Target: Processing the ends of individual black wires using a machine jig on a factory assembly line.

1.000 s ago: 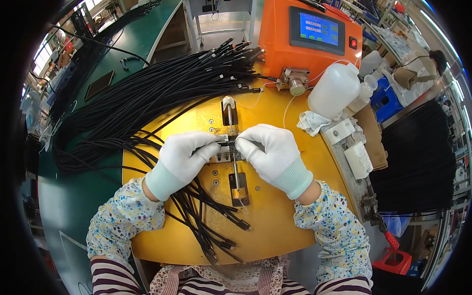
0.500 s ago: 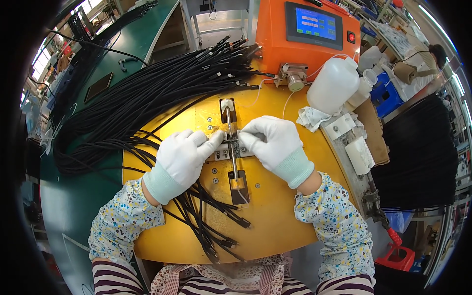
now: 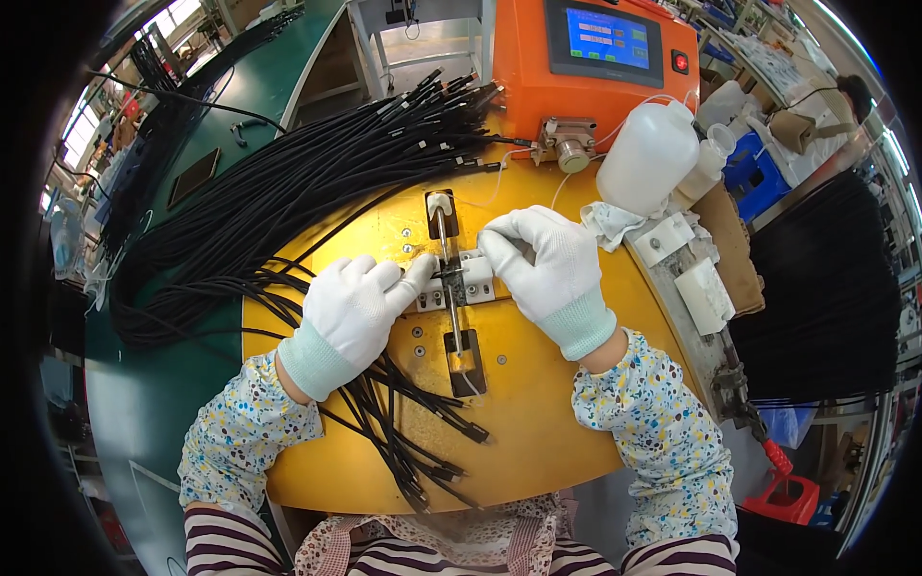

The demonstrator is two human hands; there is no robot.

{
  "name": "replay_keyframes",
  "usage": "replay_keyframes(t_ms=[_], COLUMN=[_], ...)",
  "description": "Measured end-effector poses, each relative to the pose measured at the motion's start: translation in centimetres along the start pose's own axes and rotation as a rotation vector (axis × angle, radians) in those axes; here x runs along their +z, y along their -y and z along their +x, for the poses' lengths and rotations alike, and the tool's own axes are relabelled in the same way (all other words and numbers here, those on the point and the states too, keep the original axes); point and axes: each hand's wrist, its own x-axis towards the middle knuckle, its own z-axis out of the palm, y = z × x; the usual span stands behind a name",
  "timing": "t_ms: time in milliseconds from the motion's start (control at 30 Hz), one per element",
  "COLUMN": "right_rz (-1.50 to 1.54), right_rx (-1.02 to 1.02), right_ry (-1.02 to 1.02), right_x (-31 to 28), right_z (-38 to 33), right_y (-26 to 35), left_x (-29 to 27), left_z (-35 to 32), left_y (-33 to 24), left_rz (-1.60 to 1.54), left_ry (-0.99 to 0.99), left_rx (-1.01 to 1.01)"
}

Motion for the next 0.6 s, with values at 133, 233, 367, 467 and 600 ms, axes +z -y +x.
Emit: replay_keyframes(t_ms=[133, 233, 367, 467, 600], right_rz=[-0.045, -0.069, -0.08, -0.074, -0.074], right_rx=[-0.046, -0.108, -0.152, -0.145, -0.146], right_ry=[-0.045, -0.073, -0.094, -0.095, -0.088], right_x=[0.0, 0.0, -0.1, -0.1, -0.3], right_z=[0.0, -0.1, -0.1, -0.2, -0.2], right_y=[0.3, 0.3, 0.2, 0.0, 0.2], left_x=[-0.3, 0.1, 0.2, 0.7, 1.3], left_z=[0.0, -0.1, 0.3, 0.6, 0.7], left_y=[0.4, 0.6, 0.5, 0.8, 1.3], left_rz=[0.014, -0.029, -0.079, -0.128, -0.199], left_ry=[0.034, 0.011, -0.058, -0.124, -0.21], left_rx=[0.027, 0.012, -0.085, -0.136, -0.135])
